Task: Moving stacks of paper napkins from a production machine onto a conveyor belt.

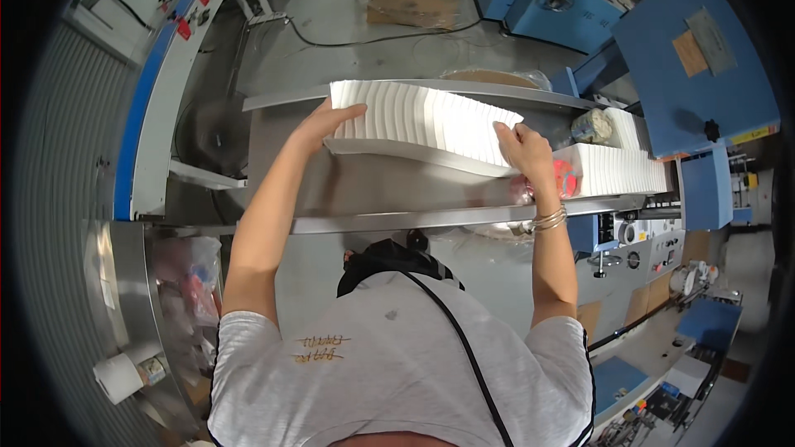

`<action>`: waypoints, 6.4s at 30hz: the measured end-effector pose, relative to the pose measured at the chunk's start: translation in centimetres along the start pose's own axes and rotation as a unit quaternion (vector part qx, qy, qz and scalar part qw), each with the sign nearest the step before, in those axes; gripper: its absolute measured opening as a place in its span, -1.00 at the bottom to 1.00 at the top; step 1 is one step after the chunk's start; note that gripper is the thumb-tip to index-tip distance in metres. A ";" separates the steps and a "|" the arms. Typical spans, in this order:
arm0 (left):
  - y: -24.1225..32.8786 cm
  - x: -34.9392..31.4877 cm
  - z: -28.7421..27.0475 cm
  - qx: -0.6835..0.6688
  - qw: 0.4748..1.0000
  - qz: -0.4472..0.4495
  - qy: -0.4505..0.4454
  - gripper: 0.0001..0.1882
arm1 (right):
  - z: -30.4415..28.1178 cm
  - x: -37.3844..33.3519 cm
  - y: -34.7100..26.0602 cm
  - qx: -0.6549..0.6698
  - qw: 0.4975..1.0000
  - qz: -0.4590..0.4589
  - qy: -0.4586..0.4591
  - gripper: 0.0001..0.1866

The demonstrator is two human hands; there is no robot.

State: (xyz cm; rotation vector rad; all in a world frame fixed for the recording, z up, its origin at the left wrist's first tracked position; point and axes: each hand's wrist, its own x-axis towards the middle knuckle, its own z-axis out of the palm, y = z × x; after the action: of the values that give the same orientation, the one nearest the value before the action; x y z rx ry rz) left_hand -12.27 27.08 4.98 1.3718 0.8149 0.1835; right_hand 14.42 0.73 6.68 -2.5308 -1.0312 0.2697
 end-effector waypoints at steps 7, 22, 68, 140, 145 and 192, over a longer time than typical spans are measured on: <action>-5.0 -5.9 -10.5 -0.002 0.999 -0.022 0.050 -0.24 | 3.8 -3.9 -8.9 0.042 0.997 -0.008 -0.067 -0.40; -6.1 -10.4 -11.4 -0.088 0.993 -0.047 0.058 -0.11 | 7.3 -3.9 -1.2 0.641 0.697 0.123 -0.299 -0.34; -28.9 -64.4 -39.0 -0.176 0.689 -0.071 0.699 -0.04 | 46.2 -23.6 -79.0 0.194 0.440 -0.511 -0.712 -0.64; -16.3 -33.7 -42.2 0.248 0.362 -0.251 0.863 -0.55 | 50.5 -13.7 -89.1 0.153 0.358 -0.535 -0.750 -0.77; -16.9 -34.0 -42.1 0.267 0.348 -0.265 0.859 -0.63 | 54.2 -4.5 -93.1 0.125 0.716 -0.498 -0.473 -0.58; -18.5 -36.4 -41.5 0.283 0.333 -0.268 0.858 -0.68 | 57.0 -3.1 -92.5 0.083 0.747 -0.607 -0.260 -0.40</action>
State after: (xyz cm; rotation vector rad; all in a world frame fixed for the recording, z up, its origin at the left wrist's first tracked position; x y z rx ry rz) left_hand -69.91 35.30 3.72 0.8660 3.3680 0.9851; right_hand -63.97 75.06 -5.37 -1.1559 -2.4406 0.6145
